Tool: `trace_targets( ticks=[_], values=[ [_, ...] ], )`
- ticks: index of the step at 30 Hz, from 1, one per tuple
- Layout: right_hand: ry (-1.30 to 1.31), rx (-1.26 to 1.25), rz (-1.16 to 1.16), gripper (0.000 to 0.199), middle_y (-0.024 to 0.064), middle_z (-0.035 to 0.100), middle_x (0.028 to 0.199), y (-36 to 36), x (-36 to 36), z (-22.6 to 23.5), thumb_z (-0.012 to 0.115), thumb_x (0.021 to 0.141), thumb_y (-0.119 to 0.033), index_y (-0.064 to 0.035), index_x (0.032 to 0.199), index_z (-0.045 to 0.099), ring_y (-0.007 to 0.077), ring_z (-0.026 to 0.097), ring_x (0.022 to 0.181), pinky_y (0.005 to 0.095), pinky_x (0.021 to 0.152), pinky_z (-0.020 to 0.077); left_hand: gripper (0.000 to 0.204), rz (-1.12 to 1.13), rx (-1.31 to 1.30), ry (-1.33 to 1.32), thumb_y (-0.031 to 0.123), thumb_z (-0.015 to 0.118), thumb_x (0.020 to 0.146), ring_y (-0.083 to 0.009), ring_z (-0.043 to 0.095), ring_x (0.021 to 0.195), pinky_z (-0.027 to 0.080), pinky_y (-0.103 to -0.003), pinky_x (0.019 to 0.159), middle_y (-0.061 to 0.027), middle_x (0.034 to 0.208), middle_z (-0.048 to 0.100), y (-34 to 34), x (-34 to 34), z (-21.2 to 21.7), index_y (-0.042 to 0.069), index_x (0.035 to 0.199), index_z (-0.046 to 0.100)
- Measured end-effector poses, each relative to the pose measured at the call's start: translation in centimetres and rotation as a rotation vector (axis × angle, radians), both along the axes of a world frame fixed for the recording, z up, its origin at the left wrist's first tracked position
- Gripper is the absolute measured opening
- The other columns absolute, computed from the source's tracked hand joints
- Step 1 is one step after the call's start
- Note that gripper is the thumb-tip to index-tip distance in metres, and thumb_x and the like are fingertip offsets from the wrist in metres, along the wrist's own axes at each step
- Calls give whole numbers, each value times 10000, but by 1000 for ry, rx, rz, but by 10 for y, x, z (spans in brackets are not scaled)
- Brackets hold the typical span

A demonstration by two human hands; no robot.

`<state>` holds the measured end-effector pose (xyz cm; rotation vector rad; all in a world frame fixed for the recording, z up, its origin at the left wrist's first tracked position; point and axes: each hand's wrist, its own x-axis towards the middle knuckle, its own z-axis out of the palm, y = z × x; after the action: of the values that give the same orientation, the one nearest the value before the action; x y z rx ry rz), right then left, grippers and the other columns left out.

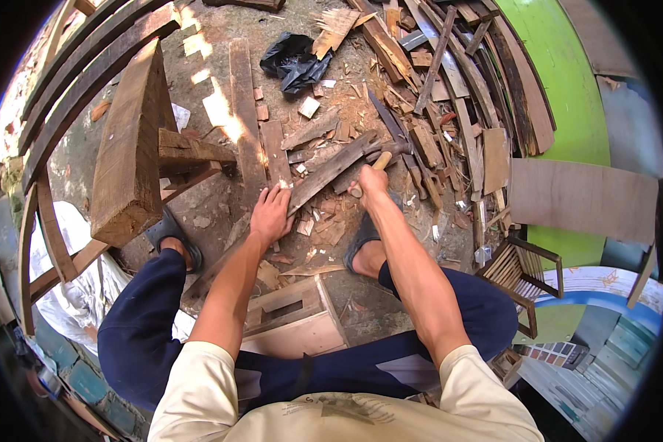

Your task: The person sits on the ground and repeatedly strikes a piece of wood with a small axe to break it into smaller pieces. The person adjusts the wood position between strikes and continues chopping until the wood is fragmented.

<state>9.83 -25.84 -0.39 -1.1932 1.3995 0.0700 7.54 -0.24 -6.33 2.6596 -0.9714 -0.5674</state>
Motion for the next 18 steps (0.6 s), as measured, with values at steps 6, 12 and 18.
trace_targets(
  ticks=[6, 12, 18],
  values=[
    [-79, 513, -454, 136, 103, 480, 809, -35, 18, -3, 452, 908, -30, -30, 1036, 405, 194, 520, 545, 291, 449, 510, 626, 2, -8, -22, 322, 643, 870, -268, 381, 1402, 260, -438, 1185, -134, 1375, 525, 0, 0, 0, 10, 1377, 447],
    [-283, 835, -652, 150, 134, 544, 787, -72, 7, 7, 470, 941, -85, 38, 1016, 429, 222, 589, 557, 288, 492, 577, 633, 29, 4, -3, 325, 652, 863, -260, 384, 1400, 260, -435, 1188, -126, 1374, 528, -3, 8, 0, 17, 1376, 448],
    [-345, 755, -335, 472, 244, 667, 1000, -84, -1, 20, 291, 1035, -363, 23, 1295, 369, 229, 636, 632, 310, 556, 591, 647, 37, -6, -10, 329, 661, 855, -257, 407, 1384, 272, -426, 1180, -126, 1365, 539, -2, 7, -3, 25, 1383, 445]
  ],
)
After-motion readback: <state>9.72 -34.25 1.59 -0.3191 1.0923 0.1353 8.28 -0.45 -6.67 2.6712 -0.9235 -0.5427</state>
